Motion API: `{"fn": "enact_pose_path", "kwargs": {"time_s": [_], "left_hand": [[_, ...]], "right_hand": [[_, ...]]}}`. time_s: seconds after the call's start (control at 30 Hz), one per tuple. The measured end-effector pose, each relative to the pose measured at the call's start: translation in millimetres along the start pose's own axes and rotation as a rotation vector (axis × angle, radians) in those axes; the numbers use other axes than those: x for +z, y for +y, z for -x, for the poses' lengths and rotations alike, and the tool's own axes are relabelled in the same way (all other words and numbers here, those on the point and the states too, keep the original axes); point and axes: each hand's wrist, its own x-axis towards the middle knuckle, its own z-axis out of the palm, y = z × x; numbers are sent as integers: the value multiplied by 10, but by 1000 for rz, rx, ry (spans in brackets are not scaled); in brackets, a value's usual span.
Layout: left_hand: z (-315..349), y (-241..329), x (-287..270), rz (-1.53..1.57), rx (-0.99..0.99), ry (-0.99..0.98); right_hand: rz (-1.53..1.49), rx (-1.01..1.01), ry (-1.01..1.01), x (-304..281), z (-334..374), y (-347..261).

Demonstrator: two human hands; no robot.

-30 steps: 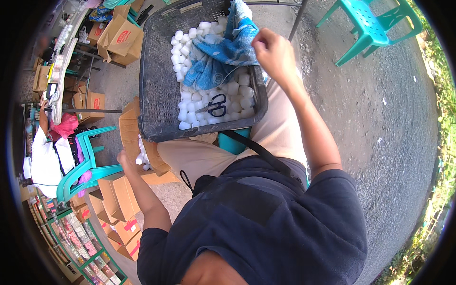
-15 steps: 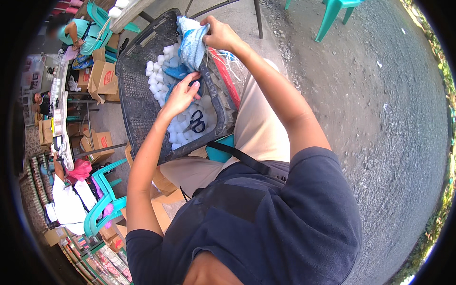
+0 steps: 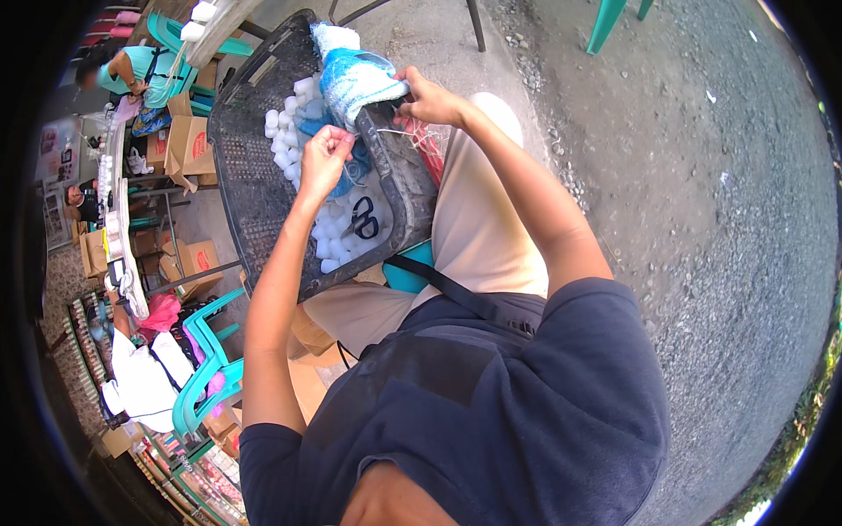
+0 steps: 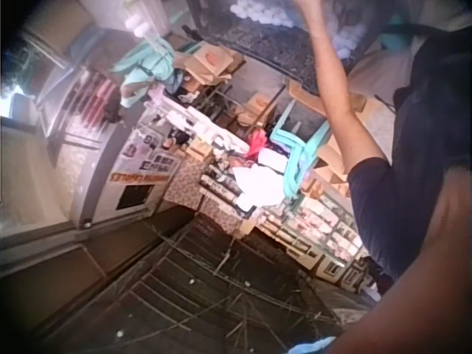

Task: The person threads white cotton balls onto a string, ties knots between them, and uses scissors to trim the string. They wipe the cotton balls with a blue cloth and apply glue from a yellow tube to secure the knots. The person repeats this process with multiple cotton balls from a basket on their lap.

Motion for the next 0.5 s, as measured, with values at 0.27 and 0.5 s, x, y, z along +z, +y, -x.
{"fn": "enact_pose_path", "kwargs": {"time_s": [0.27,0.5], "left_hand": [[190,353,-460,-293,106,145],[320,157,-557,-138,100,25]], "right_hand": [[183,-182,357,-29,27,-32],[-123,-223,-40,81,-16,100]]}}
